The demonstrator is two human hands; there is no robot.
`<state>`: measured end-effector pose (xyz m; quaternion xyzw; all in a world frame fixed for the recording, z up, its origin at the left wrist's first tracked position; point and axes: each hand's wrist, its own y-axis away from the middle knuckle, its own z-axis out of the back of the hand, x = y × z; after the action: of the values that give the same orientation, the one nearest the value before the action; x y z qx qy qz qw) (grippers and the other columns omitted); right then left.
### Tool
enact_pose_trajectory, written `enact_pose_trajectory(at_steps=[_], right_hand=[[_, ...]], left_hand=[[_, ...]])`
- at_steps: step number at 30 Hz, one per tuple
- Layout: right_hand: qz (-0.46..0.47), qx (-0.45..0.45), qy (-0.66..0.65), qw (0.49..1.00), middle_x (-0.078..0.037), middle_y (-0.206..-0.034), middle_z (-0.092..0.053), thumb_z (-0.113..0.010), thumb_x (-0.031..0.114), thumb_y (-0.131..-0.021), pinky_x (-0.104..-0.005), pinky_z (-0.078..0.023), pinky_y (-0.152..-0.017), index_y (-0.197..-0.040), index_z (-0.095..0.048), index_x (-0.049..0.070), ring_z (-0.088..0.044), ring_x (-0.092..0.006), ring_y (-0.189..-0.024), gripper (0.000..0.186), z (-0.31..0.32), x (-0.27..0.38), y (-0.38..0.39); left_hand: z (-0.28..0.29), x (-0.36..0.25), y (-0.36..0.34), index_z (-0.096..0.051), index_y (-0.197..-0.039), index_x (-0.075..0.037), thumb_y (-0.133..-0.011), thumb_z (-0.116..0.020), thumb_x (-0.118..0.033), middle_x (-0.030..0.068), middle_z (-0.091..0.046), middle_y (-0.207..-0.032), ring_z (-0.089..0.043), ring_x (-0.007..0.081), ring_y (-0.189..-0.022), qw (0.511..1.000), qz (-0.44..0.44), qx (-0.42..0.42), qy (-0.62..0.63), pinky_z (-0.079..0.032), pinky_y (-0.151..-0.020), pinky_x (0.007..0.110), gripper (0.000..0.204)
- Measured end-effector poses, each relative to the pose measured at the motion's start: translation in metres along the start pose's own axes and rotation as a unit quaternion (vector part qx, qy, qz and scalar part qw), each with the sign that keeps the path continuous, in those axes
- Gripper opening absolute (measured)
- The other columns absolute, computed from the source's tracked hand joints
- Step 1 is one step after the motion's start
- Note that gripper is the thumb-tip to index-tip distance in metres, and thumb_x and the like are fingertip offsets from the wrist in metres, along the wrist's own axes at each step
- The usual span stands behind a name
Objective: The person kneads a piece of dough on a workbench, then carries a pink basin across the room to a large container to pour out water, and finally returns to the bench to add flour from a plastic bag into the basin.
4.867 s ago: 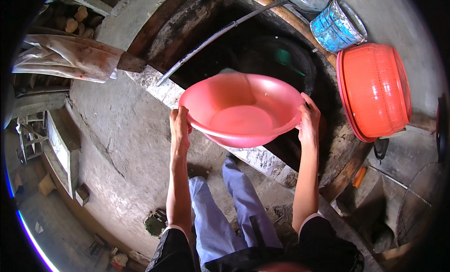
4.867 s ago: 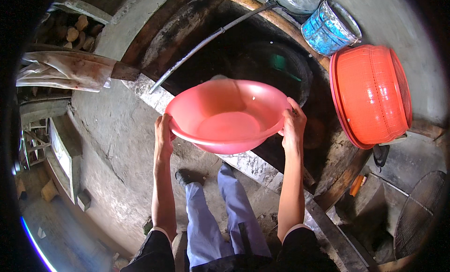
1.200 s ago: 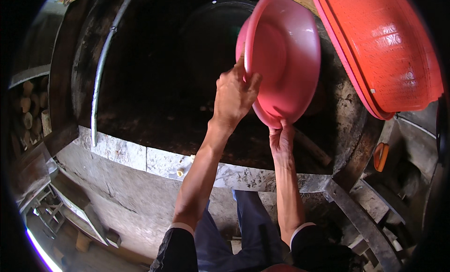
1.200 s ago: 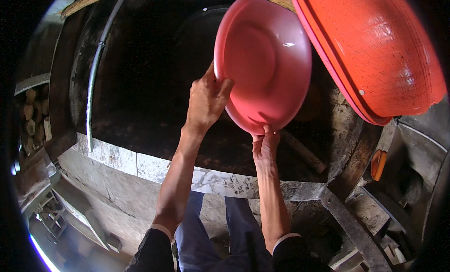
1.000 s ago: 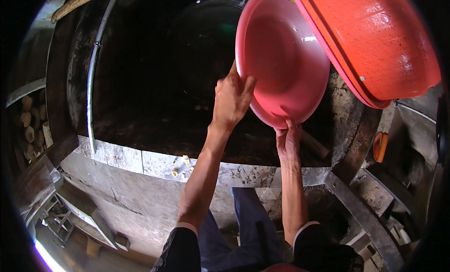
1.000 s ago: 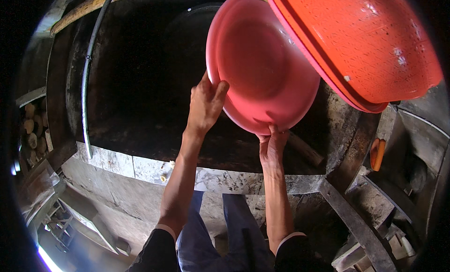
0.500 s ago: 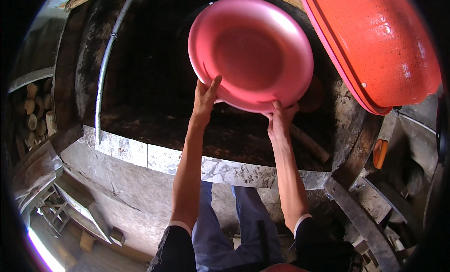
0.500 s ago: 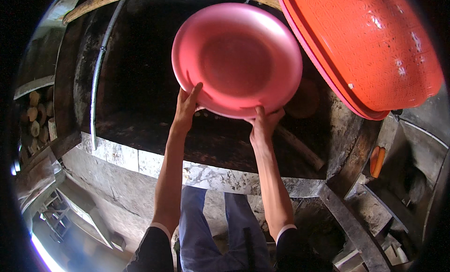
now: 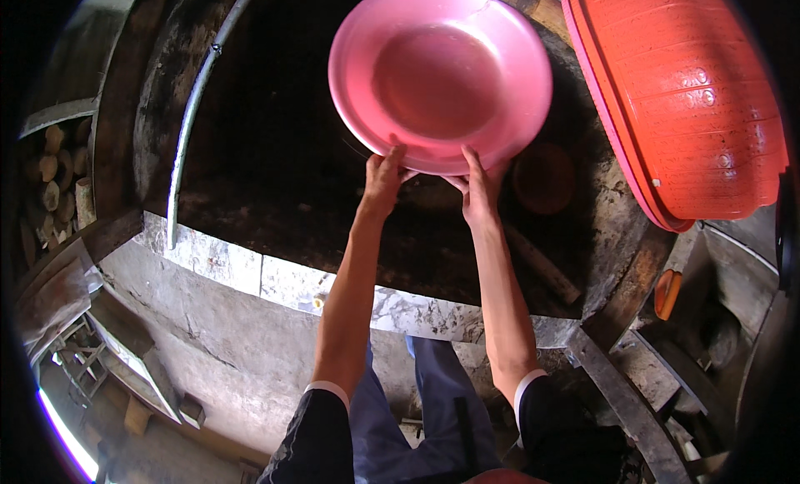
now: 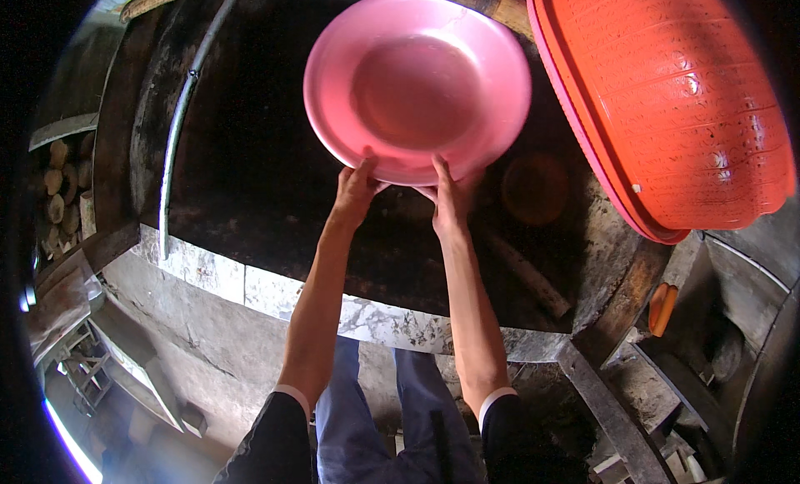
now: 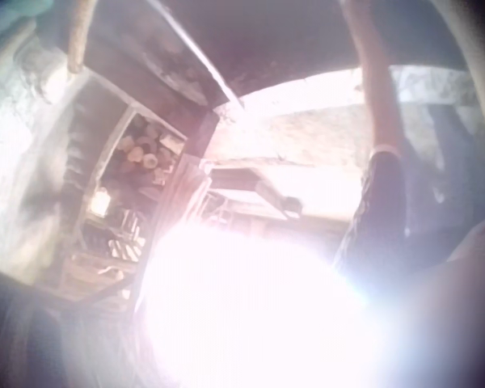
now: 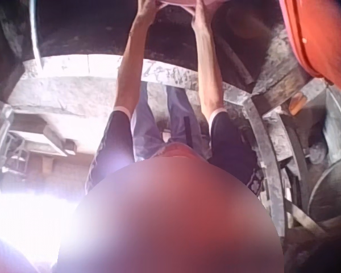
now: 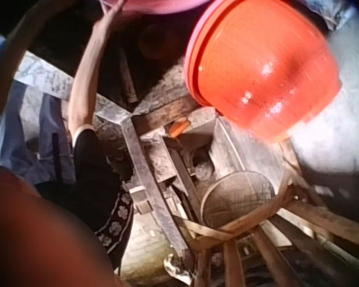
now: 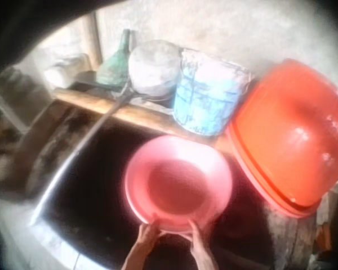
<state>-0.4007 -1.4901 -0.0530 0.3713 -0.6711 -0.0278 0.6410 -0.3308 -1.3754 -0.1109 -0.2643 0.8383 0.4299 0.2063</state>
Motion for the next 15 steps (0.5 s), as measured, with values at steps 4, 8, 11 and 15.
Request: enact_pose_trajectory(at_steps=[4, 8, 11, 15], right_hand=[[-0.080, 0.056, -0.054, 0.994, -0.013, -0.111, -0.042, -0.055, 0.008, -0.075, -0.0450, -0.051, -0.073, -0.120, -0.028, 0.011, -0.052, -0.0273, -0.096, 0.052, 0.000, -0.019, -0.027], [-0.033, 0.020, -0.056, 0.998, -0.012, -0.108, -0.045, -0.051, 0.012, -0.078, -0.0439, -0.053, -0.067, -0.118, -0.031, 0.009, -0.054, -0.0279, -0.091, 0.045, -0.002, -0.015, -0.026], [-0.002, -0.011, -0.039, 0.999, -0.013, -0.107, -0.046, -0.051, 0.010, -0.076, -0.0431, -0.054, -0.066, -0.116, -0.035, 0.009, -0.056, -0.0271, -0.087, 0.043, 0.012, -0.011, -0.020], [-0.059, 0.000, -0.030, 0.998, -0.009, -0.102, -0.050, -0.053, 0.011, -0.075, -0.0424, -0.053, -0.066, -0.113, -0.038, 0.010, -0.055, -0.0241, -0.088, 0.041, 0.015, -0.022, -0.014]], left_hand=[[0.009, -0.014, -0.005, -0.044, -0.106, 0.005, -0.084, -0.049, -0.022, 0.0133, -0.054, -0.098, -0.056, 0.0200, -0.090, 0.999, -0.024, 0.009, -0.046, -0.049, -0.077, 0.031, 0.035], [-0.001, -0.011, -0.014, -0.045, -0.106, 0.003, -0.084, -0.050, -0.025, 0.0117, -0.054, -0.097, -0.055, 0.0180, -0.088, 1.000, -0.019, 0.024, 0.006, -0.049, -0.077, 0.032, 0.036], [-0.011, 0.005, -0.006, -0.045, -0.108, 0.001, -0.083, -0.052, -0.024, 0.0103, -0.054, -0.099, -0.055, 0.0179, -0.089, 1.000, 0.005, 0.016, -0.005, -0.049, -0.076, 0.031, 0.036], [0.002, 0.009, 0.008, -0.046, -0.107, 0.002, -0.083, -0.052, -0.022, 0.0097, -0.055, -0.098, -0.055, 0.0178, -0.089, 0.999, -0.006, 0.005, -0.035, -0.049, -0.076, 0.030, 0.034]])
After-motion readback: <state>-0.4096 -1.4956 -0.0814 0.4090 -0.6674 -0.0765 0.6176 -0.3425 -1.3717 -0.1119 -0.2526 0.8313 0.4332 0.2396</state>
